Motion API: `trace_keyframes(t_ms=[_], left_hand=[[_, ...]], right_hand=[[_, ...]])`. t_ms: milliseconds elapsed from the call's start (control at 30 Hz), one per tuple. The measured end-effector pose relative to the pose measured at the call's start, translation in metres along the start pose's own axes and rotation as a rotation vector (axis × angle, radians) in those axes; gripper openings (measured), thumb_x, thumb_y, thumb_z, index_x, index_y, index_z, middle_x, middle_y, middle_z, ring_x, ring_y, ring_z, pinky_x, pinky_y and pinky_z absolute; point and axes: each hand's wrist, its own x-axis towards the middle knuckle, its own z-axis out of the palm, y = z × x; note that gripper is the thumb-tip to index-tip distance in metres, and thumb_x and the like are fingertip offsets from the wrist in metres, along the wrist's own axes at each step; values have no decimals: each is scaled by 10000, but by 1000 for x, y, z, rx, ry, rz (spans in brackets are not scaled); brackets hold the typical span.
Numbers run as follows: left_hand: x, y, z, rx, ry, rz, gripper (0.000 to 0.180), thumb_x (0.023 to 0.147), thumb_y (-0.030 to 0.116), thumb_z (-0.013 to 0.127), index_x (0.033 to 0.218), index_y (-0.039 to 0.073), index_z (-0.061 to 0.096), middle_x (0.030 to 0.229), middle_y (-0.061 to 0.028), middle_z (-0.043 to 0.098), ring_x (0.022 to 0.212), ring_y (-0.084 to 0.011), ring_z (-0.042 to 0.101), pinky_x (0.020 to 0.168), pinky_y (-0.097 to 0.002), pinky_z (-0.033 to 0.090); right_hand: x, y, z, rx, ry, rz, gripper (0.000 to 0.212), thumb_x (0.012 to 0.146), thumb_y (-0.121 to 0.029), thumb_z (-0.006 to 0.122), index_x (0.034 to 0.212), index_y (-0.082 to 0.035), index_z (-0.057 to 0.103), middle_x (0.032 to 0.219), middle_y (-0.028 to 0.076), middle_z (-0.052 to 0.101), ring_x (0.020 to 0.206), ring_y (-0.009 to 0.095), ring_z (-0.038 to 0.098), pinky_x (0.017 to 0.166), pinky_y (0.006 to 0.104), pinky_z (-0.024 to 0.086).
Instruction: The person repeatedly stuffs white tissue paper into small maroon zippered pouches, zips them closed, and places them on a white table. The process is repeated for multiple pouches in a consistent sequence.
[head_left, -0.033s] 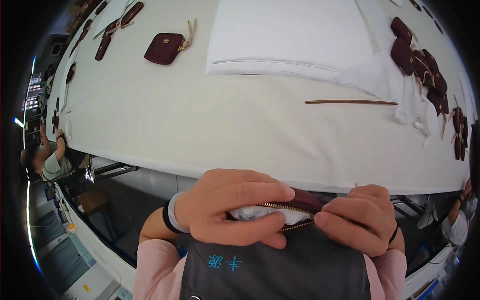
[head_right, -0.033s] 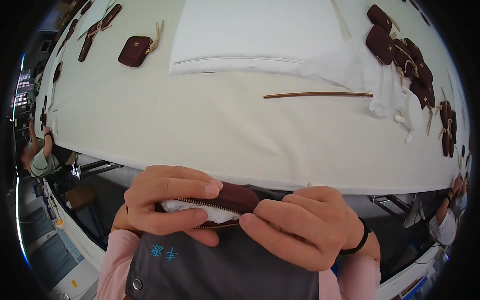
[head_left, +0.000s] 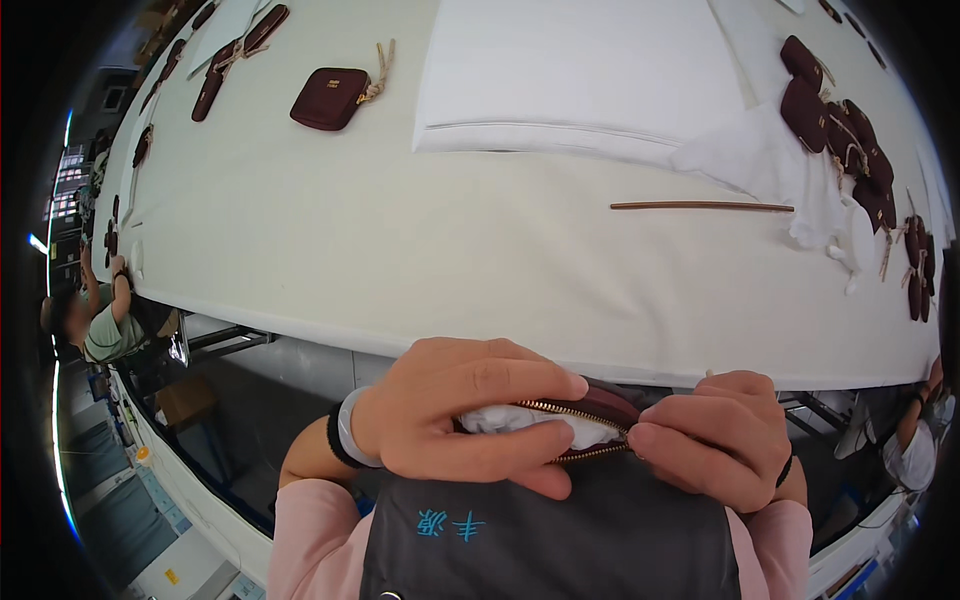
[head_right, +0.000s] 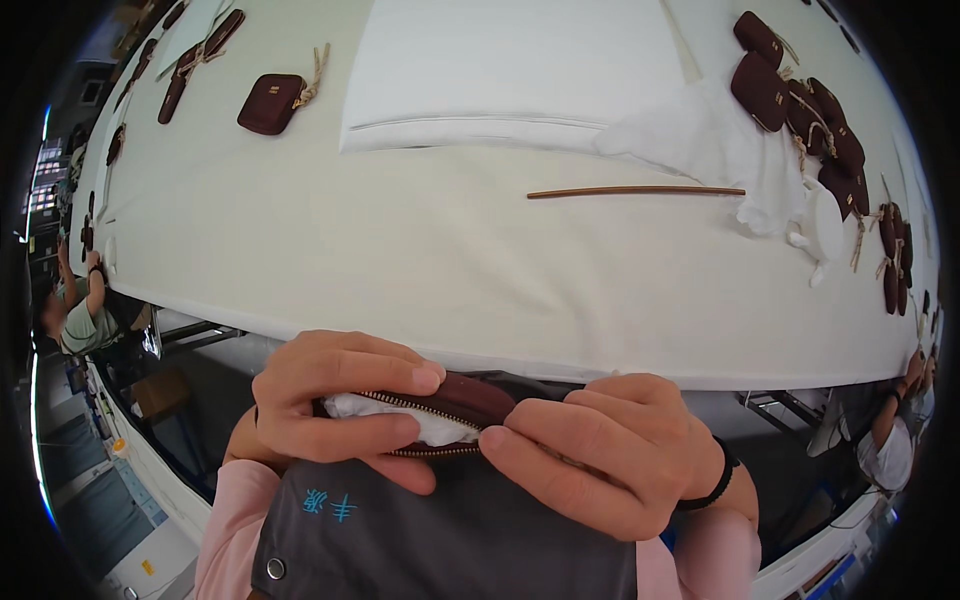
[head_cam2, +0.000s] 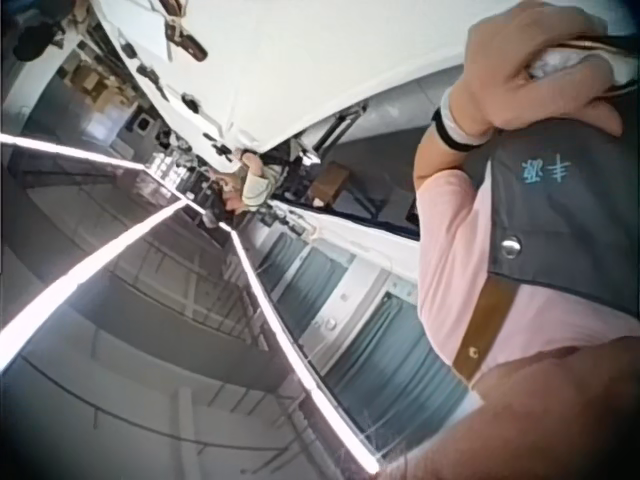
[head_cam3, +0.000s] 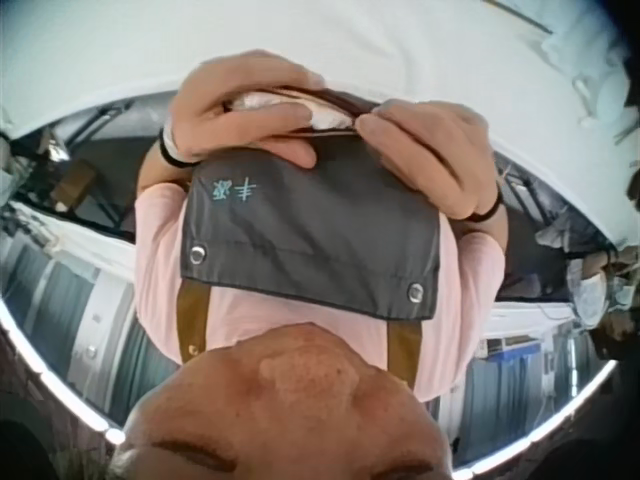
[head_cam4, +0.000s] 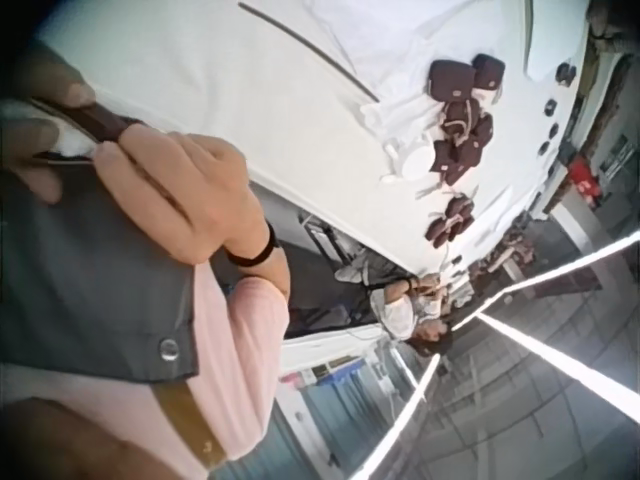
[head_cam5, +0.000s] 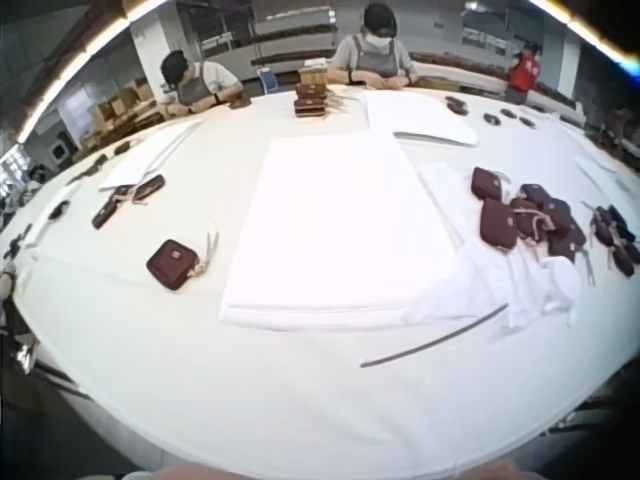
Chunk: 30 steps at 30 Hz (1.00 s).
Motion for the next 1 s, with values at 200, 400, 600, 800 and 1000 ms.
trace_keyframes(t_ms=[200, 400, 600, 800, 1000], left_hand=[[-6, 5, -3, -45, -52, -207, 449, 677, 285, 926, 1005, 43, 738, 1079, -180, 687, 816, -265, 721, 675, -310, 601], [-7, 4, 9, 89, -57, -179, 398, 720, 286, 898, 970, 31, 723, 1064, -161, 675, 775, -247, 698, 638, -302, 580], [-5, 4, 10, 91, -76, -166, 375, 739, 270, 892, 935, 12, 702, 1057, -157, 662, 756, -246, 687, 647, -308, 584], [-7, 4, 11, 120, -104, -195, 376, 722, 260, 903, 902, 4, 694, 1068, -152, 659, 751, -234, 688, 640, -305, 588], [-5, 2, 14, 138, -129, -184, 378, 719, 274, 904, 893, 10, 697, 1054, -142, 663, 744, -230, 687, 629, -307, 587]], right_hand=[[-5, 0, 12, 65, 62, 135, 328, 698, 44, 691, 1021, -1, 720, 894, 100, 676, 571, 153, 627, 439, 262, 452], [5, 8, 1, 443, -120, 472, 270, 754, -9, 739, 1022, -33, 708, 865, 76, 665, 589, 182, 618, 488, 266, 459], [6, 19, 13, 444, -283, 574, 182, 789, -58, 788, 959, -51, 723, 837, 66, 675, 672, 201, 650, 579, 293, 492], [4, 18, 17, 459, -284, 561, 180, 785, -21, 767, 950, -50, 703, 797, 60, 658, 644, 209, 645, 567, 311, 495], [-3, 16, 30, 324, -200, 502, 89, 795, -62, 721, 854, -59, 655, 755, 47, 624, 606, 225, 607, 511, 342, 467]])
